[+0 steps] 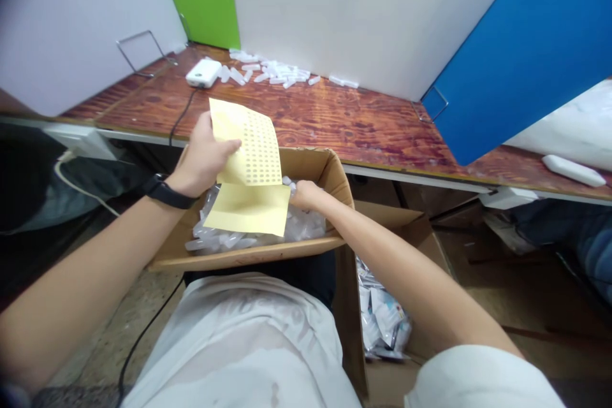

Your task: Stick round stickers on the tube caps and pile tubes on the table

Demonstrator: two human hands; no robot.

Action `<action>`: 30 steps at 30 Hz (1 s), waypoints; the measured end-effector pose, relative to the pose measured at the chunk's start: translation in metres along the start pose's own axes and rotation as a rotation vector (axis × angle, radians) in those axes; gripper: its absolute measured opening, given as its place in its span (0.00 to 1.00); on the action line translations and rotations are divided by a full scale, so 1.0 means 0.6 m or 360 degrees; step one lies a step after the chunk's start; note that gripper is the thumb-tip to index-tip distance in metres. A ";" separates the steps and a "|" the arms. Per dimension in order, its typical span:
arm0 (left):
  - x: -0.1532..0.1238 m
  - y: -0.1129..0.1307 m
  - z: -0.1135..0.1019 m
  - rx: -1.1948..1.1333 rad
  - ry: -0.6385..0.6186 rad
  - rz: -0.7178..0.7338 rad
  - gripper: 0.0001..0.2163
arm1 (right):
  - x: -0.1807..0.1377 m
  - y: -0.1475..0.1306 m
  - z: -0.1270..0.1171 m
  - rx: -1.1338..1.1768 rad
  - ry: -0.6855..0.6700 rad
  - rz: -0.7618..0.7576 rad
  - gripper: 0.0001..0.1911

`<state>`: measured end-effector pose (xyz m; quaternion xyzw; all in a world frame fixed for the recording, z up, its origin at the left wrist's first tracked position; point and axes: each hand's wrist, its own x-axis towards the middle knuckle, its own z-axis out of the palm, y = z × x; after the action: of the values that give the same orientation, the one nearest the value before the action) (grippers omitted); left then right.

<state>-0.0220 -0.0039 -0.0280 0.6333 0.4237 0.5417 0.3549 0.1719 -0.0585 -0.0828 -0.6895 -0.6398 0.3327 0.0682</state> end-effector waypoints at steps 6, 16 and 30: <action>-0.008 0.012 -0.006 -0.0049 0.0122 -0.0101 0.18 | -0.027 -0.005 -0.027 0.0477 0.0016 0.0095 0.03; -0.001 -0.004 -0.008 -0.0058 0.0109 -0.0150 0.21 | -0.024 -0.015 -0.043 0.0869 0.0404 -0.0306 0.06; -0.024 0.019 0.000 0.0201 -0.0392 -0.0032 0.13 | -0.057 -0.093 -0.086 0.1584 0.0604 -0.0864 0.20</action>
<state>-0.0211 -0.0216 -0.0229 0.7118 0.4164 0.4285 0.3692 0.1549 -0.0638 -0.0015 -0.4339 -0.5369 0.4341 0.5788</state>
